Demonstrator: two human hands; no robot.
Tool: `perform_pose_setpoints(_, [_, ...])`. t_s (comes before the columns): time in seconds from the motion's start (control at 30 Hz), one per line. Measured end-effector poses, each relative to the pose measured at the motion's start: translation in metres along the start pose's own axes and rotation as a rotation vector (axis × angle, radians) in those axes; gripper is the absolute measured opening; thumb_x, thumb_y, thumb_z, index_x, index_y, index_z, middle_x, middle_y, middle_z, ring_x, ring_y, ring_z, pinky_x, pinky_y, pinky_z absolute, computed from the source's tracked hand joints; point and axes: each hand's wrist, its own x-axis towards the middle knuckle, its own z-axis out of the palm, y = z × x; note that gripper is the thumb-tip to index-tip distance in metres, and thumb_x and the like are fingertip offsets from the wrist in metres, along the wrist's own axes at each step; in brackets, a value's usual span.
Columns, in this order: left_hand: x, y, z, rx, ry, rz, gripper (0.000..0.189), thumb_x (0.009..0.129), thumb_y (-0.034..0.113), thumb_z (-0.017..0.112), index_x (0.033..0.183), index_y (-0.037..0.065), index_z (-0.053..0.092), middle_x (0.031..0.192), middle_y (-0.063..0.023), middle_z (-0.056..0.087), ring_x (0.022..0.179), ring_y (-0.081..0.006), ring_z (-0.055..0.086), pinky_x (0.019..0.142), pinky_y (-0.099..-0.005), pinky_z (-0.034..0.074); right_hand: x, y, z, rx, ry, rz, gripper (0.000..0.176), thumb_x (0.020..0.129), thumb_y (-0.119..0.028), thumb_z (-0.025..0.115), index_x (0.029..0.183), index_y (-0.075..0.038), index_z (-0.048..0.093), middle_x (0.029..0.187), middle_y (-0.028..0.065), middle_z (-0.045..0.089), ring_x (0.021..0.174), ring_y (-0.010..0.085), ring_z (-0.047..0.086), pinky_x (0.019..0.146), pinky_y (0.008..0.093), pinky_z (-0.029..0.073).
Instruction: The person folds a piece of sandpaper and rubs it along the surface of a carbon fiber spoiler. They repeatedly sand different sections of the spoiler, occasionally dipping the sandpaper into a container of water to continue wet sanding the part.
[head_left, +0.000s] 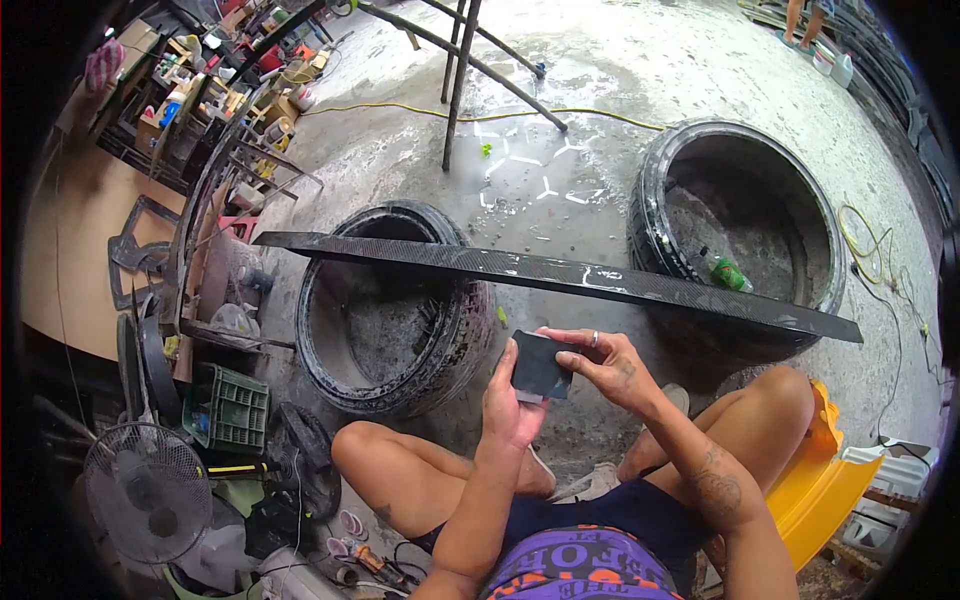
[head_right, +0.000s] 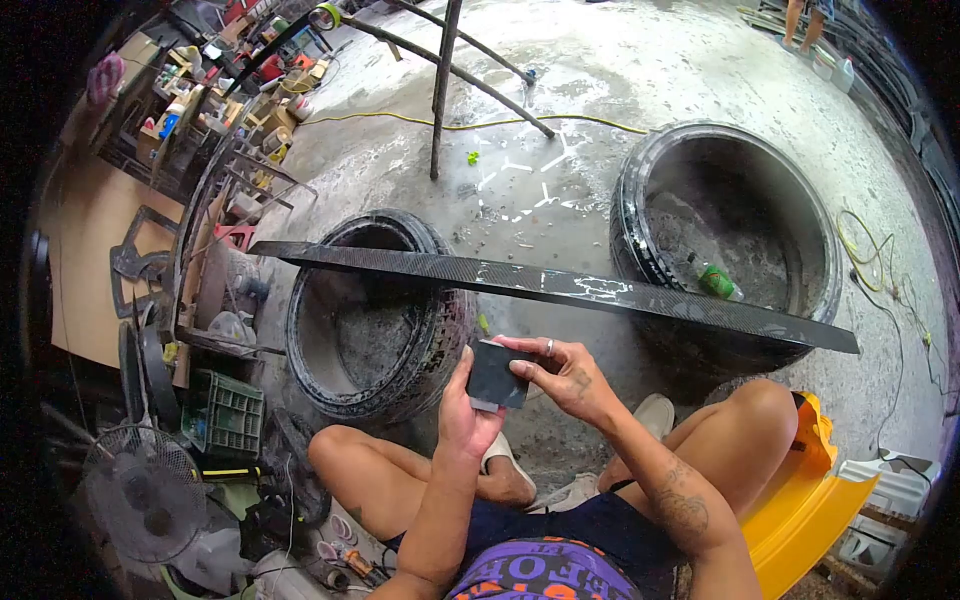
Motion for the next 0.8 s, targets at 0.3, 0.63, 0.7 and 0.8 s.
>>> perform_pose_setpoints(0.3, [-0.004, 0.012, 0.008, 0.139, -0.051, -0.066, 0.048, 0.106, 0.037, 0.047, 0.136, 0.001, 0.055, 0.13, -0.0098, 0.062, 0.114, -0.0189, 0.062, 0.096, -0.0352, 0.051, 0.001, -0.003, -0.005, 0.025, -0.009, 0.014, 0.035, 0.095, -0.009, 0.066, 0.128, 0.002, 0.063, 0.132, 0.0097, 0.065, 0.117, 0.0142, 0.06, 0.104, 0.0311, 0.047])
perform_pose_setpoints(0.63, [-0.008, -0.004, 0.017, 0.53, -0.009, 0.385, 0.047, 0.105, 0.035, 0.051, 0.135, -0.001, 0.054, 0.128, -0.0129, 0.064, 0.109, -0.0168, 0.063, 0.091, -0.0322, 0.053, -0.002, 0.009, 0.0, -0.04, 0.138, 0.157, 0.034, 0.09, -0.018, 0.076, 0.115, 0.0, 0.06, 0.099, 0.0063, 0.065, 0.095, 0.0154, 0.064, 0.089, 0.0301, 0.053])
perform_pose_setpoints(0.7, [-0.011, -0.006, 0.021, 0.561, 0.006, 0.48, 0.047, 0.104, 0.033, 0.054, 0.139, 0.003, 0.05, 0.13, -0.0137, 0.061, 0.111, -0.018, 0.061, 0.096, -0.0305, 0.049, -0.004, 0.007, 0.01, 0.033, 0.091, 0.08, 0.04, 0.089, -0.017, 0.076, 0.119, 0.0, 0.057, 0.104, 0.0074, 0.064, 0.095, 0.016, 0.064, 0.088, 0.0308, 0.054])
perform_pose_setpoints(0.8, [-0.007, -0.004, 0.011, 0.522, -0.108, 0.471, 0.049, 0.102, 0.029, 0.06, 0.142, 0.004, 0.048, 0.131, -0.0115, 0.059, 0.114, -0.0174, 0.058, 0.096, -0.0295, 0.048, -0.005, 0.017, 0.017, 0.074, -0.004, -0.089, 0.053, 0.086, -0.015, 0.079, 0.126, 0.001, 0.049, 0.115, 0.0103, 0.061, 0.098, 0.0177, 0.065, 0.086, 0.0327, 0.055])
